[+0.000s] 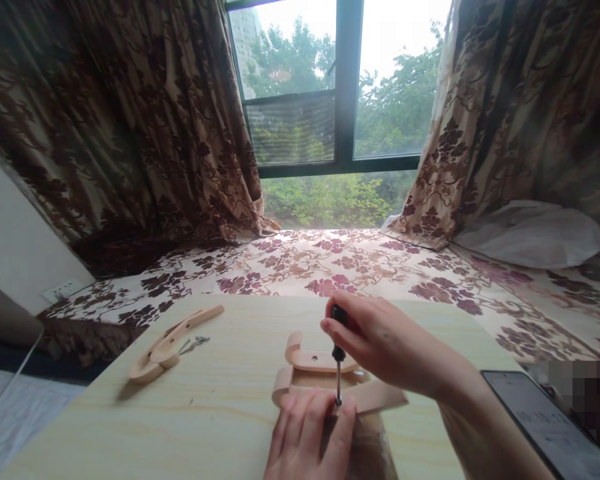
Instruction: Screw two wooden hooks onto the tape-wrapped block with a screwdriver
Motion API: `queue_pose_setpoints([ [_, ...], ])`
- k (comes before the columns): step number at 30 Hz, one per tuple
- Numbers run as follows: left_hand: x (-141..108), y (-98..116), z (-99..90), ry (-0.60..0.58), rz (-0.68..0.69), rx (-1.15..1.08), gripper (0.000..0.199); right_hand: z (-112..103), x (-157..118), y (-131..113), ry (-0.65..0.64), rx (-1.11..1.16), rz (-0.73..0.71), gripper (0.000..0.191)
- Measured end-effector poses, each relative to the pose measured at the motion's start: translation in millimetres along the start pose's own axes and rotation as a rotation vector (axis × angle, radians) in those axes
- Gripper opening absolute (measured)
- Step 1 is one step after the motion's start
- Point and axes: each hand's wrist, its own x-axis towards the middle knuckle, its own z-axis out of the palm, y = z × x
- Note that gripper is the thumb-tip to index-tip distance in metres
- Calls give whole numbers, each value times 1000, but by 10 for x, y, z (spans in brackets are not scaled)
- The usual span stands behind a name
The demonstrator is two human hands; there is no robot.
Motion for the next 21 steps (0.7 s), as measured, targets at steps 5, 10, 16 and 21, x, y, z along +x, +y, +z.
queue_pose_setpoints([
  [5, -17, 28, -14, -36, -23, -47, 64, 41, -4, -7, -3, -30, -7, 13],
  [10, -50, 32, -9, -59, -47, -88, 67, 74, -1, 36, 24, -57, -12, 13],
  [16, 3, 19, 0, 44, -76, -83, 50, 102, 13, -3, 27, -101, -1, 12],
  [21, 144, 228, 193, 386, -343, -41, 20, 158, 7, -32, 39, -104, -4, 12],
])
